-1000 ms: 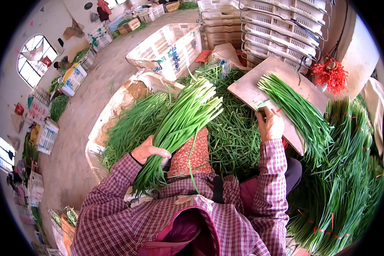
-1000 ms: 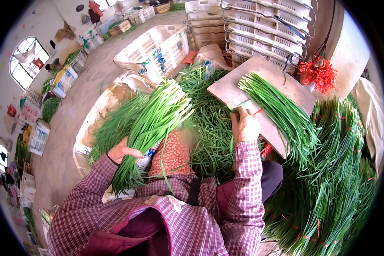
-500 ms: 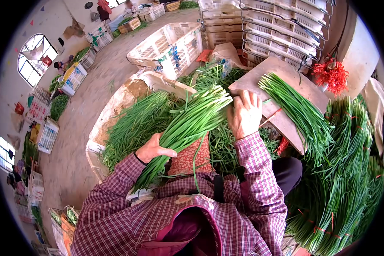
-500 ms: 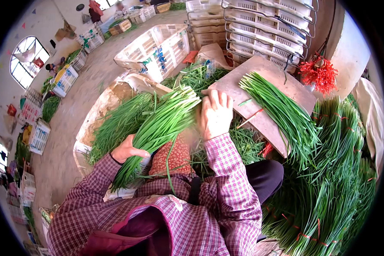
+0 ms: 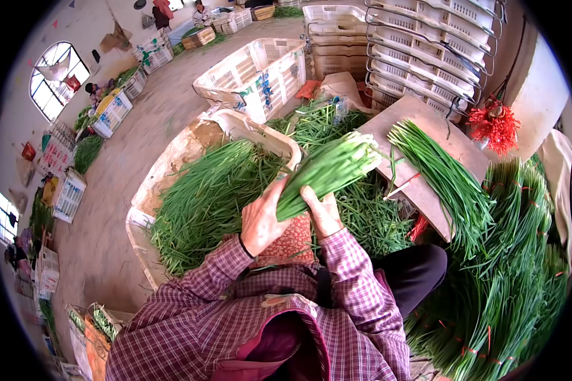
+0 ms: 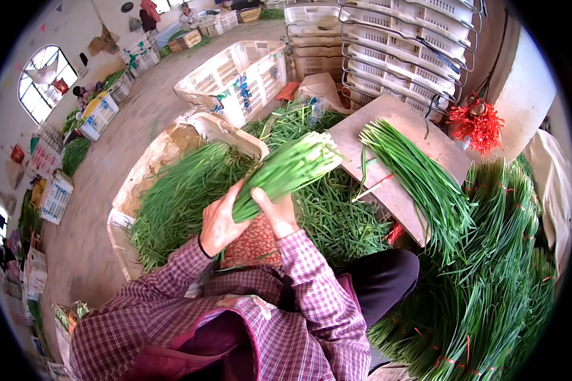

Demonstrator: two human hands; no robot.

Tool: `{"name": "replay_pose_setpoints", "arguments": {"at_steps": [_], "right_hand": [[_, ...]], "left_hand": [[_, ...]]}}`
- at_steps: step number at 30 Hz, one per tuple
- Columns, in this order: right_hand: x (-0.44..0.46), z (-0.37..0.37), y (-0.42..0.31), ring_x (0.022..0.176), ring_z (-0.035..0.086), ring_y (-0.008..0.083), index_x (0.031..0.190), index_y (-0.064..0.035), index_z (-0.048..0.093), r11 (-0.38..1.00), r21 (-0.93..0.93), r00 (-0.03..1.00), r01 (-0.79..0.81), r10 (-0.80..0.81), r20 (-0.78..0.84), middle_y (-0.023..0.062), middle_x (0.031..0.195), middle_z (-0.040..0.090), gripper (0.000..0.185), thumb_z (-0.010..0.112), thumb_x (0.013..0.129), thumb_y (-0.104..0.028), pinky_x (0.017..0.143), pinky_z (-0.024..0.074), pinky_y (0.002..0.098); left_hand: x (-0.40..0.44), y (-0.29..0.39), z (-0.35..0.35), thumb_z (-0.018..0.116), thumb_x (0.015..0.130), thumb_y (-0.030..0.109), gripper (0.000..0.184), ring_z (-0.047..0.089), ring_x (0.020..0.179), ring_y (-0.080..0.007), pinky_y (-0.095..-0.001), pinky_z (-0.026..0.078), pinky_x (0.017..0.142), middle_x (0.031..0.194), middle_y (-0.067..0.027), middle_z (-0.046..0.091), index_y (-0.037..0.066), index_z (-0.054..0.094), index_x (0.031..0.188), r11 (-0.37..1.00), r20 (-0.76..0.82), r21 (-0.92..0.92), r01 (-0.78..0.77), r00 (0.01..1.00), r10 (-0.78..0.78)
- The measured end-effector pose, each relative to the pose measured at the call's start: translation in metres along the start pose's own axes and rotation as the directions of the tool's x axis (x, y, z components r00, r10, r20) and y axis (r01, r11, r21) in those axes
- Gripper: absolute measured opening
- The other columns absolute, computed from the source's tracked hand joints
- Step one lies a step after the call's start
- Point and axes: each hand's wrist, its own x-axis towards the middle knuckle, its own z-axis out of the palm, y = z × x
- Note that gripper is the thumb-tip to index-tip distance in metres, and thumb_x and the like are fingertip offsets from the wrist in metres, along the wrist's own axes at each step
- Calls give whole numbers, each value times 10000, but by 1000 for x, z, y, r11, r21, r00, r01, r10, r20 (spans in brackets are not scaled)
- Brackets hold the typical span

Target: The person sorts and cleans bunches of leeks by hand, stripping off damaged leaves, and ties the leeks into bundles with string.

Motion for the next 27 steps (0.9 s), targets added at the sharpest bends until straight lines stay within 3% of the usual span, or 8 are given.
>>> {"name": "replay_pose_setpoints", "arguments": {"at_steps": [3, 6, 11, 13, 16, 19, 22, 27], "right_hand": [[-5, -8, 9, 1116, 521, 236, 1298, 18, 414, 976, 204, 989, -74, 98, -113, 148, 1225, 520, 690, 764, 793, -297, 978, 443, 379], [-16, -16, 10, 1045, 575, 232, 1269, 16, 466, 961, 258, 986, -104, 134, -99, 134, 1164, 573, 642, 738, 805, -334, 943, 469, 386], [-24, -23, 34, 1150, 548, 275, 1348, 22, 413, 866, 393, 950, -309, 264, 167, 168, 1297, 527, 757, 724, 799, -395, 986, 458, 389], [-25, -28, 48, 1194, 513, 280, 1363, 27, 391, 876, 338, 934, -344, 284, 216, 174, 1301, 524, 814, 745, 776, -413, 1021, 423, 413], [-28, -17, -10, 1209, 495, 304, 1374, 39, 346, 963, -187, 943, -196, 237, 234, 207, 1288, 522, 954, 775, 713, -497, 1047, 379, 444], [-22, -26, -26, 1210, 487, 220, 1411, -37, 310, 892, -397, 904, -216, 337, 264, 99, 1316, 512, 799, 772, 788, -230, 1028, 390, 377], [-20, -23, -42, 1137, 535, 208, 1380, -27, 360, 895, -383, 876, -229, 361, 320, 96, 1247, 565, 737, 759, 807, -264, 963, 442, 359], [-15, -36, -58, 926, 627, 199, 1407, -1, 334, 973, -218, 955, -82, 139, 260, 113, 1118, 606, 769, 674, 853, -410, 821, 515, 318]], "left_hand": [[-12, 12, -14, 821, 636, 259, 987, 476, 1200, -425, -438, 421, 999, 1394, -253, 375, 20, 281, 1427, 983, 229, 5, -183, 957, 177], [-4, -8, -49, 833, 623, 425, 845, 544, 1087, -331, -429, 432, 953, 1229, -192, 515, 0, 510, 1278, 948, 344, -204, -242, 889, 301], [21, -61, -47, 787, 725, 423, 850, 586, 1033, -195, -355, 457, 948, 1180, -110, 580, -39, 428, 1342, 430, 381, -848, 309, 921, 88], [-1, -62, -6, 773, 747, 421, 869, 568, 1100, -218, -367, 453, 967, 1257, -145, 544, -33, 377, 1373, 171, 509, -857, 487, 852, 125], [-19, -52, 18, 762, 769, 330, 780, 603, 1038, -289, -398, 493, 900, 1228, -198, 563, -48, 404, 1350, 253, 387, -877, 408, 913, -130], [-24, -53, 20, 757, 762, 249, 734, 624, 927, -315, -414, 516, 812, 1115, -208, 599, -52, 417, 1339, 91, 572, -816, 571, 776, 265], [-23, -53, 19, 751, 756, 168, 693, 646, 815, -341, -431, 539, 725, 1001, -219, 635, -56, 430, 1328, 13, 563, -685, 728, 518, 644], [-18, -36, -7, 740, 711, 36, 740, 585, 560, -277, -392, 469, 509, 713, -162, 589, 0, 409, 1372, 45, 604, -762, 646, 683, 412]]}}
